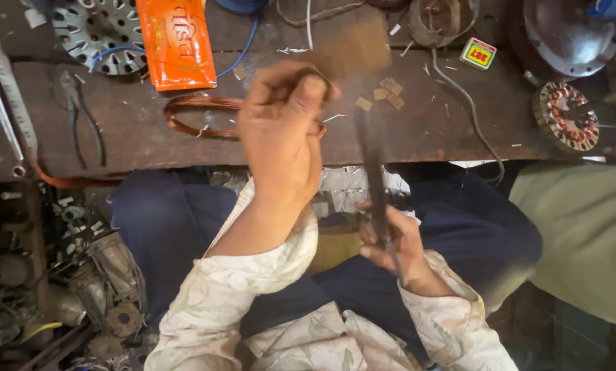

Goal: The person winds copper wire around a motor stator, secures the windings with small white insulating strips, and trims excess material using shears. The person also cuts a strip of brown insulating tape and places it on the workbench.

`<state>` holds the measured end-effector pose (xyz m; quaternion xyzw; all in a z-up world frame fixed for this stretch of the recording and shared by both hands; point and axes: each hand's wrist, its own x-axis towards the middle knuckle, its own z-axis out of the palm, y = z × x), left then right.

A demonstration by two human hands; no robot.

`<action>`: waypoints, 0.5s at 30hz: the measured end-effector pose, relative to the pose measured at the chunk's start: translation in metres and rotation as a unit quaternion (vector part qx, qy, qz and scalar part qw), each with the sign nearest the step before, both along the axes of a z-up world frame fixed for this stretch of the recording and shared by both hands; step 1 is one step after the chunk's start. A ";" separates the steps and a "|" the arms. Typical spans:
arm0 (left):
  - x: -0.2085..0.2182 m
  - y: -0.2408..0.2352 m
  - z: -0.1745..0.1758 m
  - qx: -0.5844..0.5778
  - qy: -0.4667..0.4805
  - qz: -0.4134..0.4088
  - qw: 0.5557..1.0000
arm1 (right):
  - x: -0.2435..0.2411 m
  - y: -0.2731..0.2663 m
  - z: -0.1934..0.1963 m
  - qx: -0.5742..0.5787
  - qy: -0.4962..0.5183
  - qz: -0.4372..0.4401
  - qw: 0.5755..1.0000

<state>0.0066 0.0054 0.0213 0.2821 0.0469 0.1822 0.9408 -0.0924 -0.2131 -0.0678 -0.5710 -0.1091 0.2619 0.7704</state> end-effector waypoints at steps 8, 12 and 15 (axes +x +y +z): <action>-0.008 -0.018 0.003 0.126 0.089 -0.038 0.987 | 0.021 0.007 0.006 0.035 0.010 -0.086 0.996; -0.015 -0.026 -0.002 0.139 0.128 -0.088 0.978 | 0.025 0.008 0.012 0.039 0.009 -0.096 0.995; -0.017 -0.028 -0.003 0.135 0.139 -0.100 0.976 | 0.026 0.009 0.013 0.041 0.003 -0.099 0.994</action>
